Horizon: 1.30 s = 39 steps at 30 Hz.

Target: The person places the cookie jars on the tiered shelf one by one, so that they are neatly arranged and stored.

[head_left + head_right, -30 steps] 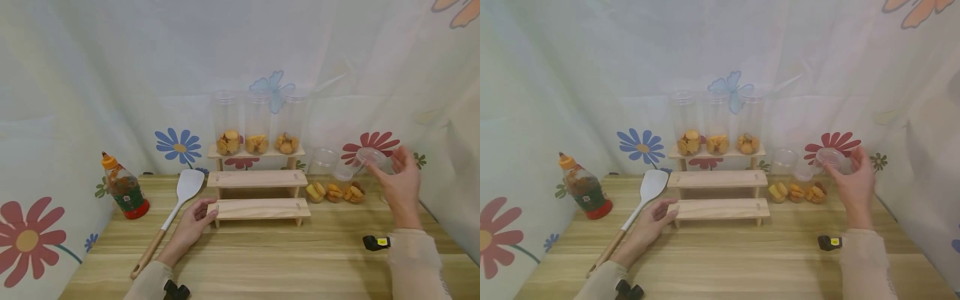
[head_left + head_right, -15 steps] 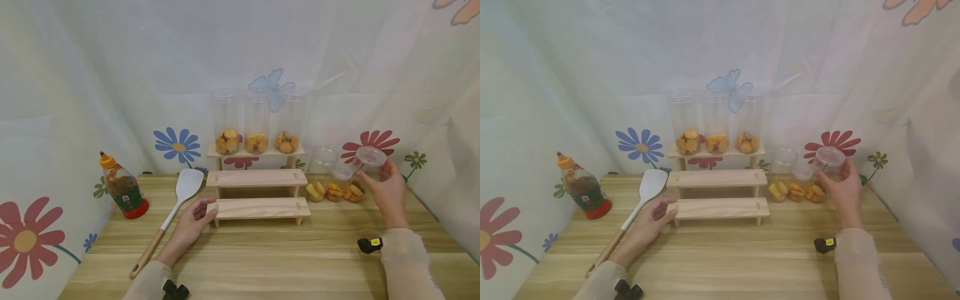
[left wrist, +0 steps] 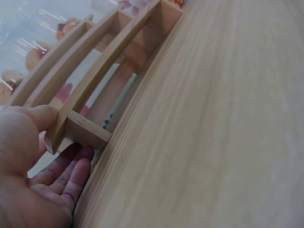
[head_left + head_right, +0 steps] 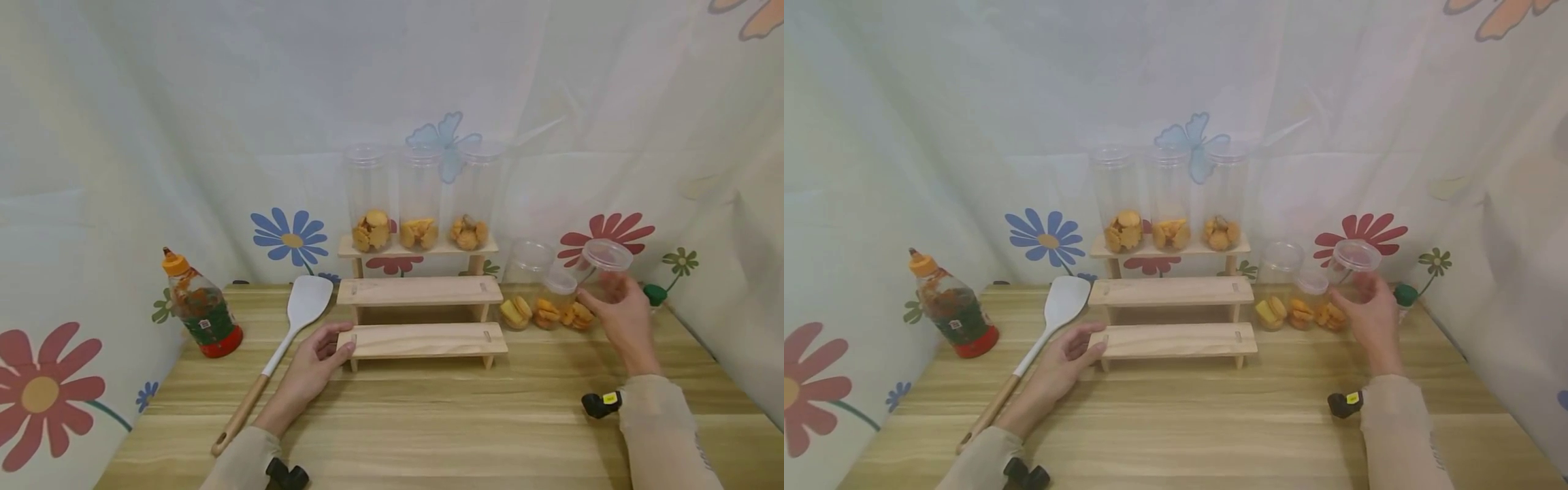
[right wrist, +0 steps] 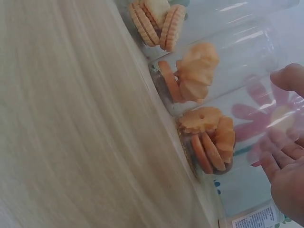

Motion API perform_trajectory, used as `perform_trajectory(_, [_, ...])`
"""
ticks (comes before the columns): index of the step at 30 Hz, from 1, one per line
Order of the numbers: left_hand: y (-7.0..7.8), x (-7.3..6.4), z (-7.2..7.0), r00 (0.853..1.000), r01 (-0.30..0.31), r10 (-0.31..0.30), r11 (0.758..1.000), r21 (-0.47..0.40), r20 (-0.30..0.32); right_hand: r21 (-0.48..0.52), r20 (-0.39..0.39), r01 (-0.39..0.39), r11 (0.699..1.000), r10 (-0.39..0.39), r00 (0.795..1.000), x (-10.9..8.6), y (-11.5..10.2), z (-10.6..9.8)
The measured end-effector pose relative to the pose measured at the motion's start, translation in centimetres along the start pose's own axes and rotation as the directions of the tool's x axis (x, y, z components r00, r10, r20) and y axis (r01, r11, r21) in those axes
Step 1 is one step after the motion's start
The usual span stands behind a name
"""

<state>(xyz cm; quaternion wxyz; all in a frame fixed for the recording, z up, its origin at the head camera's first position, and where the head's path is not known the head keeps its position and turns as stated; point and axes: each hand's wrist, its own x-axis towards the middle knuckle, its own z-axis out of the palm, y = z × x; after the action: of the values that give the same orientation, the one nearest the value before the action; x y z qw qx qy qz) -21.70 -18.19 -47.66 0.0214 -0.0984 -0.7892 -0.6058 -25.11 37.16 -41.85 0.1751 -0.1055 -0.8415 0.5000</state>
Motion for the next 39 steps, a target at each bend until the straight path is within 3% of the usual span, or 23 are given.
perform_trajectory(9, [0.2,0.0,-0.2,1.0,0.001,-0.001,1.0,0.025,-0.006,0.008,-0.025,-0.004,1.0,0.005,1.0,0.0,-0.5,0.2])
perform_trajectory(19, [0.3,-0.1,0.0,1.0,0.004,-0.004,1.0,0.019,-0.004,0.029,-0.126,-0.016,0.999,0.02,0.992,-0.1,-2.5,-1.1])
perform_trajectory(28, [0.3,-0.1,0.1,1.0,0.011,-0.011,1.0,0.006,0.004,0.064,-0.249,0.009,0.998,0.007,0.968,-1.5,-7.2,-2.8])
perform_trajectory(39, [0.2,-0.1,0.0,1.0,0.005,-0.005,1.0,0.013,0.004,0.133,-0.225,0.177,0.975,-0.144,0.964,-4.9,-12.6,-4.5])
